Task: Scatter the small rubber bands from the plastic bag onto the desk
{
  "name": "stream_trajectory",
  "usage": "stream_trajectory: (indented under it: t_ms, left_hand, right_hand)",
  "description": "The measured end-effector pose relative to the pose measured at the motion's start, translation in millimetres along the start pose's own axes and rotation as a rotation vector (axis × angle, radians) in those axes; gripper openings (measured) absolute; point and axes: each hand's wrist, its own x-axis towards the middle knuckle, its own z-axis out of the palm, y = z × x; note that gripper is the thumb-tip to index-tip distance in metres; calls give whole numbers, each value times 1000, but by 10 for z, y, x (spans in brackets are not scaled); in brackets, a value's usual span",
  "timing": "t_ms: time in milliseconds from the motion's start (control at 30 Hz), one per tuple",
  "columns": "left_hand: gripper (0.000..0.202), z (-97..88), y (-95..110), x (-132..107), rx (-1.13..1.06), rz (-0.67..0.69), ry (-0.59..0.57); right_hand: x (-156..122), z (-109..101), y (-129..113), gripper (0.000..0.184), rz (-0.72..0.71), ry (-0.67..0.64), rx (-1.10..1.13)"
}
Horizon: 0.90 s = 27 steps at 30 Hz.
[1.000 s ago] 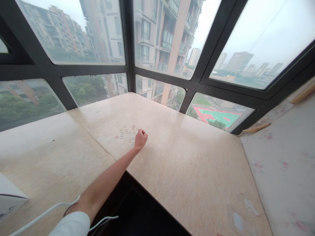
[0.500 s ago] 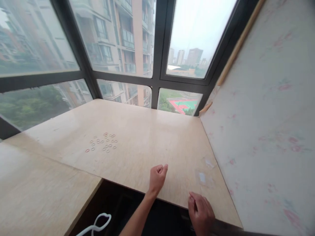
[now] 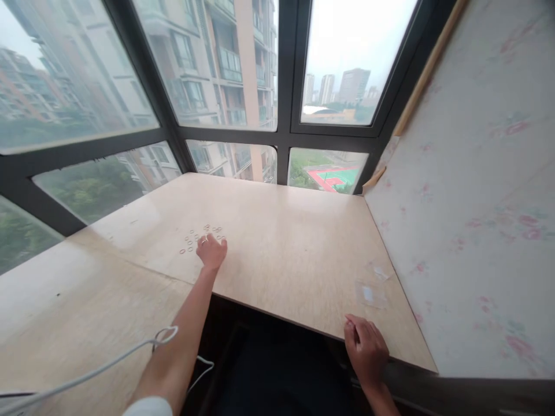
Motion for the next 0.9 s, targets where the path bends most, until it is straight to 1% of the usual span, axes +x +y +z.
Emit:
stream_trajectory:
  t_ms: [67, 133, 200, 233, 267, 333, 433, 467, 533, 567, 633, 700, 767, 800, 833, 867, 900]
  left_hand:
    - [59, 110, -275, 238, 105, 4, -58]
    - [67, 203, -499, 392, 160, 24, -178]
    - [71, 287, -624, 466, 186, 51, -255]
    - [72, 327, -638, 473, 192, 71, -274]
    - [72, 368, -618, 460, 193, 102, -287]
    - [73, 448, -487, 375, 174, 198, -312]
    - [74, 553, -170, 136, 103, 387, -332]
    - [73, 577, -64, 46, 69, 472, -333]
    - [69, 599, 112, -112, -11, 649, -345]
    - [67, 597, 174, -170, -49, 713, -337]
    - [64, 574, 242, -231, -104, 773, -305]
    - [61, 541, 237, -218, -126, 821, -314]
    - [59, 512, 165, -147, -112, 905, -398]
    - [59, 501, 105, -96, -93, 924, -445]
    - [58, 491, 32, -35, -69, 908, -478]
    - [57, 482, -56, 32, -37, 851, -490]
    - [56, 471, -155, 105, -4, 763, -482]
  right_hand:
    - [-11, -2, 12, 24, -6, -6, -2]
    - [-17, 2, 21, 23, -16, -2, -17]
    - [-17, 13, 26, 24, -29, 15, -42]
    - [-16, 21, 28, 24, -32, 20, -53]
    - [-16, 29, 29, 23, -34, 23, -61]
    - [-18, 46, 32, 22, -33, 21, -70]
    - [-28, 64, 38, 23, -31, 13, -84]
    - [-30, 67, 40, 24, -29, 11, -89]
    - [-32, 68, 41, 24, -32, 8, -92]
    - [-30, 66, 42, 24, -36, 7, -90]
    - [-24, 59, 40, 24, -43, 7, -88]
    - [-16, 52, 35, 24, -46, 8, -93]
    - [-8, 47, 27, 24, -45, 6, -102]
    - [-5, 46, 22, 24, -45, 8, -105]
    - [-3, 47, 18, 24, -46, 9, -108]
    - [-1, 49, 15, 25, -47, 13, -109]
    - [0, 52, 13, 25, -49, 17, -111]
